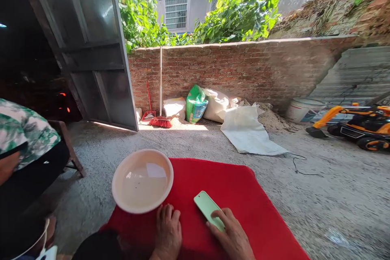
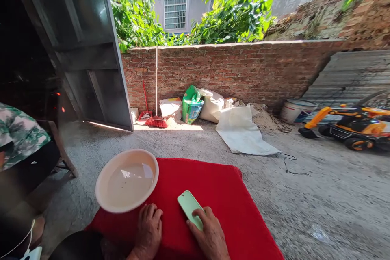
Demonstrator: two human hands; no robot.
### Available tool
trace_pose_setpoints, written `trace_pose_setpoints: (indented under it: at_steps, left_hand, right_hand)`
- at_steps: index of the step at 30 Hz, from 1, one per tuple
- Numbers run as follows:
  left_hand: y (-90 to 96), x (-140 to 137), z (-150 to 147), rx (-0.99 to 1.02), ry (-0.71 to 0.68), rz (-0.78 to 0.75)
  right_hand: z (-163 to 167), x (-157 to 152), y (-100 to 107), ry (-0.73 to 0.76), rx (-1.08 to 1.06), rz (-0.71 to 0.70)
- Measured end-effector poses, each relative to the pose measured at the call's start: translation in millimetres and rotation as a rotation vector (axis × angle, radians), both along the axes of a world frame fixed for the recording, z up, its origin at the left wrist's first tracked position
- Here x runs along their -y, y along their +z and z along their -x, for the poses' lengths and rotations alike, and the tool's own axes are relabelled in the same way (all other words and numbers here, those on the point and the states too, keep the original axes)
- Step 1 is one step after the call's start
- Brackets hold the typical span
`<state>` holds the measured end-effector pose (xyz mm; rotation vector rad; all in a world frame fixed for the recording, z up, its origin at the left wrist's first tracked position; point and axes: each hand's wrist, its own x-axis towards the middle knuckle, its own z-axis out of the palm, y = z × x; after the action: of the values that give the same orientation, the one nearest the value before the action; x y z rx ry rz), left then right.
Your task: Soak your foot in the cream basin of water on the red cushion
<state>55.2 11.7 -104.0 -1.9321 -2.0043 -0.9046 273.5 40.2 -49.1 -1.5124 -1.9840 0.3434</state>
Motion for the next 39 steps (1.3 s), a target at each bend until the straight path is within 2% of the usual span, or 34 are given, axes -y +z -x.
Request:
trace_pose_setpoints:
  at_steps: [5, 8, 12, 15, 17, 19, 24, 27, 29, 35, 39]
  left_hand:
    - [0.1, 0, 1, 0.001, -0.001, -0.029]
    - [0.9, 0, 1, 0.002, -0.011, -0.029]
    - [2.1, 0, 0, 0.003, -0.003, 0.016]
    - [2.7, 1, 0, -0.002, -0.007, 0.042]
    - [2.9, 1, 0, 0.004, -0.007, 0.048]
    - [3.0, 1, 0, 0.02, -0.009, 0.031]
    - [3.6, 1, 2, 0.053, -0.027, -0.048]
    - [3.6, 0, 3, 0.065, -0.026, -0.049]
    - [3.4, 0, 3, 0.066, -0.024, -0.048]
    - [4.6, 2, -1, 0.056, -0.022, -0.008]
    - [4.8, 1, -1, 0.064, -0.027, -0.002]
  right_hand:
    - [14, 12, -4, 0.076, -0.008, 0.047]
    - [15, 10, -4, 0.096, 0.028, 0.021]
    - [-11, -10, 2, -0.02, 0.086, -0.056]
    - [-33, -23, 7, -0.152, 0.09, -0.065]
    - [-38, -24, 7, -0.173, 0.073, -0.062]
    - [-29, -18, 5, -0.129, 0.045, -0.062]
    - [19, 4, -6, 0.06, 0.042, -0.102]
    - [32, 4, -11, 0.088, 0.097, -0.148]
    - [26, -3, -12, 0.051, 0.125, -0.152]
    - [-21, -28, -3, -0.182, 0.172, -0.099]
    - [-23, -26, -4, -0.193, 0.138, -0.114]
